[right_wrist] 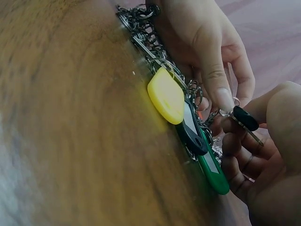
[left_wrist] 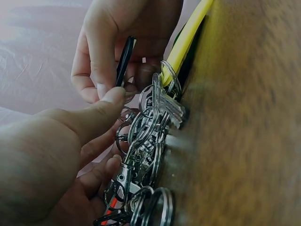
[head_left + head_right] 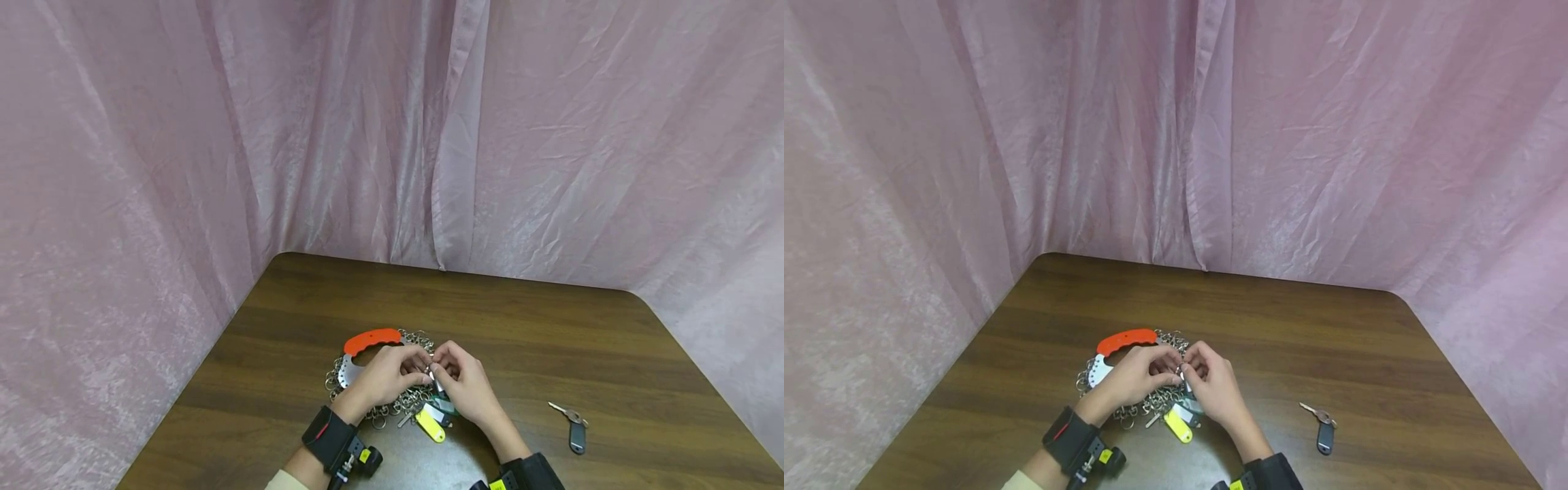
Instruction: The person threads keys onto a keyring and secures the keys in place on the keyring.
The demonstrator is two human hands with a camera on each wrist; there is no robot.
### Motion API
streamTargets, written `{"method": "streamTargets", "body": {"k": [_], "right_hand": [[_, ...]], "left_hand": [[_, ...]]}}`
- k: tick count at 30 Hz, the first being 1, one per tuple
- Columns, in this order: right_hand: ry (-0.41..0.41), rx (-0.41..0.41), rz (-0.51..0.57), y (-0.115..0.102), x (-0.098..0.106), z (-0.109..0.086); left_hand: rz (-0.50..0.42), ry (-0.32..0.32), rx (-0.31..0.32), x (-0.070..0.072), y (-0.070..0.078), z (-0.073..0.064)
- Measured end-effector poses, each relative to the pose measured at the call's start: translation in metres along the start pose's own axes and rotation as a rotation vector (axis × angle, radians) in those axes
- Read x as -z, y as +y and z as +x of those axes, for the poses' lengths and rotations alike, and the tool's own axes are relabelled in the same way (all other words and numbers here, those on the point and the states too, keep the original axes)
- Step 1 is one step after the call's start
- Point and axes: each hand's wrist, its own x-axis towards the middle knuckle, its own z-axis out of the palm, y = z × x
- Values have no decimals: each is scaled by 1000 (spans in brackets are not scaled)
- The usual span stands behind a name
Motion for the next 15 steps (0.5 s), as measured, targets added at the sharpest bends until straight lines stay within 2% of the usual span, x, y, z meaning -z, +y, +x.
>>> {"method": "streamTargets", "body": {"k": [6, 15], "right_hand": [[-42, 31, -11, 3, 1, 1], [-46, 32, -24, 1, 1, -1]], "left_hand": [[15, 5, -3, 1, 0, -1], [30, -1, 9, 1, 0, -2]]}}
